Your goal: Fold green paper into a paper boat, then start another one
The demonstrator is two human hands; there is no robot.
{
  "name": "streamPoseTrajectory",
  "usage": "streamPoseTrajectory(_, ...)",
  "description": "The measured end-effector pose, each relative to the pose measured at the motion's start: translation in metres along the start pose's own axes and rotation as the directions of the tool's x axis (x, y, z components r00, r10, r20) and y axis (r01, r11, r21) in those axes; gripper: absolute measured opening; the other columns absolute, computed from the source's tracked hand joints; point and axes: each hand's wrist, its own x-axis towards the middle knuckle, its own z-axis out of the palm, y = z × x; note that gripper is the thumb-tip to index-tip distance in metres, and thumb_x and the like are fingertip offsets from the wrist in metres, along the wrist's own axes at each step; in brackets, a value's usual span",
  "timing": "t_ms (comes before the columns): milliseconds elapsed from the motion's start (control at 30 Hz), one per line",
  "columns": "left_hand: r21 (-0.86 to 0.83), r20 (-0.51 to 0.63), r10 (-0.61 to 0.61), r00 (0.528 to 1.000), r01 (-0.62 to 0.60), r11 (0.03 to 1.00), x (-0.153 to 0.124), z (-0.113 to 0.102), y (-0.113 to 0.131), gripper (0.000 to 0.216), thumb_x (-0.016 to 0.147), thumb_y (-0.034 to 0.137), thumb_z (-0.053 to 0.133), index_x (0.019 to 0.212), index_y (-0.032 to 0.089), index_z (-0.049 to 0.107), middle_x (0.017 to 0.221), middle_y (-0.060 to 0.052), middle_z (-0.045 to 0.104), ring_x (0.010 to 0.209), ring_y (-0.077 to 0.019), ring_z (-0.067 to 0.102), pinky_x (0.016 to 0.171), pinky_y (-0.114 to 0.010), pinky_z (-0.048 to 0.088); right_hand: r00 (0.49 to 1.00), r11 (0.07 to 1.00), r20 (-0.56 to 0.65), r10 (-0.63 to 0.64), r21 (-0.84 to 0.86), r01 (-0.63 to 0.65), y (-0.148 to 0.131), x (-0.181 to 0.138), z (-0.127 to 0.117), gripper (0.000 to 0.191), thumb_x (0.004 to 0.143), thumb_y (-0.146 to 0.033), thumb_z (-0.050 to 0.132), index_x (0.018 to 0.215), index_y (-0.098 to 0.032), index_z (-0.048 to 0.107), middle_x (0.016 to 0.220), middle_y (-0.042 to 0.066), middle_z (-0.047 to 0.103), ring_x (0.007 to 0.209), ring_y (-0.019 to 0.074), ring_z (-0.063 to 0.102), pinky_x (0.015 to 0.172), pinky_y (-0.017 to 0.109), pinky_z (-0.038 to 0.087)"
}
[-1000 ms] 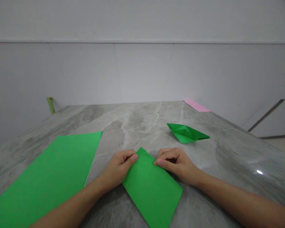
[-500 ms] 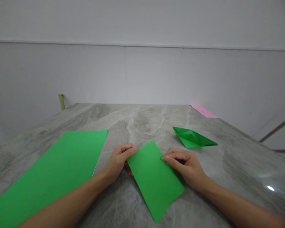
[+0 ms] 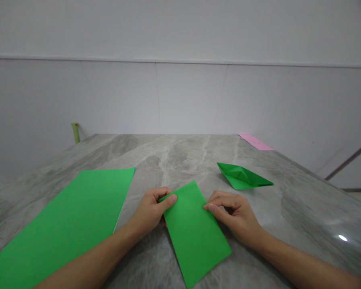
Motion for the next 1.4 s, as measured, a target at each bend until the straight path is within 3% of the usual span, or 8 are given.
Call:
streamPoseTrajectory(633,0.081,-0.057,0.071,0.996,-0.066,0.995,0.0014,-0.0016,0.0032,0.044,0.075,0.055,0.067,0.063,0.013,0.063,0.057,0.002,0.047,0.053,-0.0112,0.042,0.049,-0.022,0.032,0.989,0.99,0.045,-0.141,0.005,0.141,-0.0012,-0.0027,-0.001,0.016,0.085,-0.017,0.065,0.073,-0.015,0.076,0.065,0.006,0.07,0.059,0.0142,0.063,0.057,0.024,0.048)
streamPoseTrajectory(967,0.098,0.037,0.138,0.99,-0.141,0.985,0.0001,-0.0046,0.0038,0.036,0.079,0.048,0.066,0.065,0.015,0.065,0.059,0.001,0.052,0.056,-0.0121,0.045,0.051,-0.022,0.035,0.989,0.993,0.084,-0.119,0.023,0.118,0.0004,-0.0048,-0.0032,0.019,0.089,-0.021,0.061,0.077,-0.017,0.075,0.068,0.005,0.069,0.062,0.0148,0.063,0.061,0.027,0.048)
streamPoseTrajectory(1233,0.123,0.084,0.137,0.987,-0.147,0.981,-0.0019,-0.0032,0.0043,0.039,0.079,0.049,0.065,0.062,0.015,0.061,0.055,0.003,0.046,0.051,-0.0105,0.041,0.047,-0.021,0.032,0.987,0.989,0.07,-0.148,0.031,0.146,-0.0029,-0.0032,-0.0028,0.017,0.089,-0.02,0.061,0.08,-0.017,0.076,0.074,0.007,0.071,0.068,0.0162,0.066,0.063,0.027,0.05)
streamPoseTrajectory(1400,0.154,0.054,0.191,0.98,-0.197,0.968,-0.0023,-0.0022,0.003,0.026,0.082,0.042,0.065,0.084,0.016,0.072,0.074,-0.003,0.067,0.067,-0.0163,0.058,0.058,-0.024,0.044,0.987,0.99,0.076,-0.142,0.018,0.141,-0.0009,-0.0038,-0.0033,0.018,0.089,-0.018,0.061,0.083,-0.017,0.078,0.075,0.007,0.072,0.068,0.0157,0.066,0.064,0.027,0.051)
